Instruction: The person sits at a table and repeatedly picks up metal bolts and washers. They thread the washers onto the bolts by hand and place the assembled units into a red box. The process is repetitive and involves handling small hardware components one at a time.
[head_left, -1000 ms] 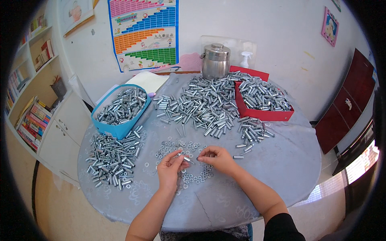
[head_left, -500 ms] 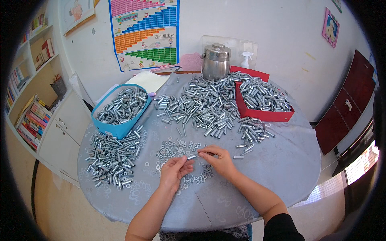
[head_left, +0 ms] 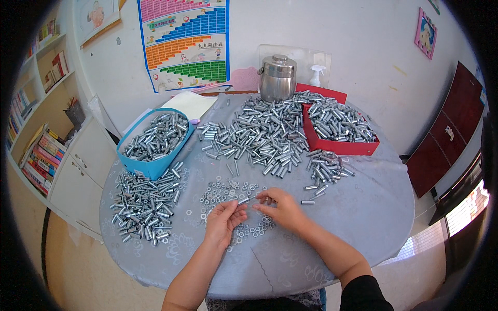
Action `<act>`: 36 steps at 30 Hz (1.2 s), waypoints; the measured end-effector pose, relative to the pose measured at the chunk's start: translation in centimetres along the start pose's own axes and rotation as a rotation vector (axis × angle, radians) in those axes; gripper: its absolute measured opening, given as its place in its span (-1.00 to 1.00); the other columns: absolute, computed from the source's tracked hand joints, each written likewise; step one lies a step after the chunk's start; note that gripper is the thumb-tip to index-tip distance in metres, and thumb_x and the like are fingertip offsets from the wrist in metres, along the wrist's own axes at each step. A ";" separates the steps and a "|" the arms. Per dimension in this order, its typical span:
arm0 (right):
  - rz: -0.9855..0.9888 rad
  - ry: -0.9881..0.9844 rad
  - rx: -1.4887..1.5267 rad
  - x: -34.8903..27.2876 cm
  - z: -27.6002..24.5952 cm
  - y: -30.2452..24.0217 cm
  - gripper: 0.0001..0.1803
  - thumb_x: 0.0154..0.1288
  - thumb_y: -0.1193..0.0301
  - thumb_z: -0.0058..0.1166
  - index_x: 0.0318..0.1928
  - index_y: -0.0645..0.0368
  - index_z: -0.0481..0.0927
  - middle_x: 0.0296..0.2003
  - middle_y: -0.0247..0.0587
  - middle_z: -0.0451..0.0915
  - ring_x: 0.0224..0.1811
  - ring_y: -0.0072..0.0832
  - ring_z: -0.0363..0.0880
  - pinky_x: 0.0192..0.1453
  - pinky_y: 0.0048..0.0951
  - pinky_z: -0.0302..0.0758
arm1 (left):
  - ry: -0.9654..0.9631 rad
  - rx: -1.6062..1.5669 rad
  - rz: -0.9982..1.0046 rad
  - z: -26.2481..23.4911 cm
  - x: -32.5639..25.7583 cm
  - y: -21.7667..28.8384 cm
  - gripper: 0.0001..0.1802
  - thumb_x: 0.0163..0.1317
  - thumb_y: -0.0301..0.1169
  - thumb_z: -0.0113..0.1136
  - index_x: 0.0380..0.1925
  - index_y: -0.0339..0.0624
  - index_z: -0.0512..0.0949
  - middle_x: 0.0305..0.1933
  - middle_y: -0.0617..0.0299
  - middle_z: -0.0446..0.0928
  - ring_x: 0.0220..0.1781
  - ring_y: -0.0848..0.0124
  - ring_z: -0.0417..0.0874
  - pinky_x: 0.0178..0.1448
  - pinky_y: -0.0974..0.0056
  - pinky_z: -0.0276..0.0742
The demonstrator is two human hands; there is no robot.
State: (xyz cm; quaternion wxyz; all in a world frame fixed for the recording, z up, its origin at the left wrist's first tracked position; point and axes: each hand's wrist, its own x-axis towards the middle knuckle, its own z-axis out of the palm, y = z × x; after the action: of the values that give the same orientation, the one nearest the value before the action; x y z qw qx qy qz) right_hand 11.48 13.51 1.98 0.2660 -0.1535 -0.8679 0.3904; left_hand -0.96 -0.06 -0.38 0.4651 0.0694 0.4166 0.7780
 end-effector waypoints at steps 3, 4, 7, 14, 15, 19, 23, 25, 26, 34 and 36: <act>0.039 -0.144 -0.248 0.0 -0.9 1.1 -0.76 -0.06 0.29 0.25 -0.43 0.19 0.59 -0.46 -0.23 0.56 -0.39 -0.39 0.49 -0.32 -0.43 0.40 | 0.035 0.033 0.026 0.1 -0.1 0.2 -0.85 0.18 -0.42 0.09 -0.33 -0.27 0.43 -0.32 0.03 0.55 -0.41 0.41 0.58 -0.31 0.39 0.61; -0.008 -0.158 -0.305 -0.1 -0.9 1.7 -0.76 -0.07 0.29 0.25 -0.44 0.19 0.58 -0.48 -0.23 0.56 -0.39 -0.37 0.49 -0.31 -0.41 0.40 | 0.029 0.035 0.025 0.2 -0.1 0.2 -0.85 0.18 -0.42 0.10 -0.33 -0.26 0.43 -0.32 0.03 0.54 -0.40 0.41 0.58 -0.30 0.39 0.61; 0.016 -0.212 -0.273 -0.4 -0.5 2.4 -0.77 -0.08 0.29 0.24 -0.46 0.18 0.58 -0.51 -0.22 0.55 -0.40 -0.33 0.51 -0.29 -0.37 0.40 | 0.034 0.044 0.026 0.6 -0.2 0.2 -0.86 0.18 -0.42 0.10 -0.33 -0.25 0.43 -0.32 0.03 0.55 -0.40 0.41 0.58 -0.30 0.38 0.61; 0.074 -0.204 -0.226 -0.4 -0.1 1.7 -0.77 -0.02 0.27 0.18 -0.44 0.18 0.59 -0.50 -0.18 0.57 -0.38 -0.33 0.53 -0.23 -0.37 0.42 | 0.031 0.049 0.023 0.3 -0.2 0.2 -0.84 0.16 -0.46 0.12 -0.32 -0.29 0.40 -0.33 0.00 0.55 -0.39 0.38 0.60 -0.28 0.35 0.62; 0.181 -0.174 -0.108 -0.2 -0.1 1.6 -0.77 0.01 0.27 0.18 -0.42 0.19 0.59 -0.49 -0.21 0.57 -0.38 -0.40 0.52 -0.23 -0.43 0.42 | 0.034 0.049 0.022 0.2 -0.2 0.3 -0.84 0.16 -0.46 0.12 -0.32 -0.29 0.40 -0.33 -0.01 0.55 -0.38 0.38 0.60 -0.28 0.35 0.62; 0.385 -0.059 0.472 0.3 -0.5 2.0 -0.77 0.10 0.32 0.16 -0.32 0.23 0.57 -0.43 -0.35 0.56 -0.35 -0.64 0.48 -0.21 -0.61 0.39 | 0.028 0.068 0.017 0.2 0.0 0.1 -0.86 0.16 -0.44 0.12 -0.33 -0.27 0.43 -0.34 0.02 0.56 -0.41 0.39 0.60 -0.31 0.36 0.62; 0.356 -0.100 0.708 0.5 -0.5 2.1 -0.80 0.15 0.40 0.14 -0.26 0.26 0.54 -0.35 -0.41 0.55 -0.30 -0.71 0.46 -0.20 -0.68 0.38 | -0.010 0.099 -0.001 0.2 -0.1 0.0 -0.87 0.16 -0.44 0.12 -0.35 -0.27 0.46 -0.36 0.03 0.56 -0.44 0.41 0.60 -0.33 0.37 0.61; 0.373 -0.115 0.713 0.5 -0.3 1.9 -0.80 0.15 0.40 0.14 -0.26 0.26 0.55 -0.35 -0.40 0.55 -0.29 -0.71 0.46 -0.19 -0.68 0.38 | -0.009 0.095 -0.012 0.3 -0.3 0.1 -0.87 0.16 -0.44 0.11 -0.35 -0.27 0.46 -0.37 0.03 0.56 -0.45 0.42 0.60 -0.33 0.38 0.61; 0.382 -0.121 0.714 0.4 -0.2 1.9 -0.80 0.15 0.40 0.14 -0.26 0.26 0.55 -0.34 -0.40 0.55 -0.29 -0.71 0.46 -0.19 -0.68 0.38 | -0.010 0.093 -0.018 0.4 -0.4 0.1 -0.87 0.17 -0.44 0.11 -0.35 -0.27 0.46 -0.37 0.03 0.56 -0.45 0.42 0.60 -0.33 0.38 0.61; 0.428 -0.101 0.707 0.4 -0.4 1.5 -0.77 0.16 0.34 0.12 -0.24 0.24 0.55 -0.39 -0.43 0.53 -0.36 -0.72 0.40 -0.25 -0.68 0.33 | -0.069 0.049 -0.100 0.2 -0.3 0.2 -0.88 0.17 -0.45 0.11 -0.37 -0.30 0.45 -0.37 -0.01 0.56 -0.44 0.39 0.61 -0.32 0.36 0.62; 0.429 -0.099 0.700 0.4 -0.3 1.5 -0.77 0.17 0.34 0.11 -0.23 0.23 0.56 -0.40 -0.44 0.52 -0.39 -0.72 0.38 -0.27 -0.68 0.31 | -0.091 0.043 -0.121 0.2 -0.2 0.2 -0.88 0.17 -0.45 0.10 -0.36 -0.29 0.45 -0.37 0.00 0.56 -0.44 0.40 0.61 -0.33 0.37 0.62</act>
State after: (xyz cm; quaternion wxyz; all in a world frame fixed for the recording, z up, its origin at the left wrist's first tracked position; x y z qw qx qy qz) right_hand 11.43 14.85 1.15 0.1726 -0.2123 -0.6428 0.7155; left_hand -0.86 -0.15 -0.07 0.5283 0.0895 0.4151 0.7353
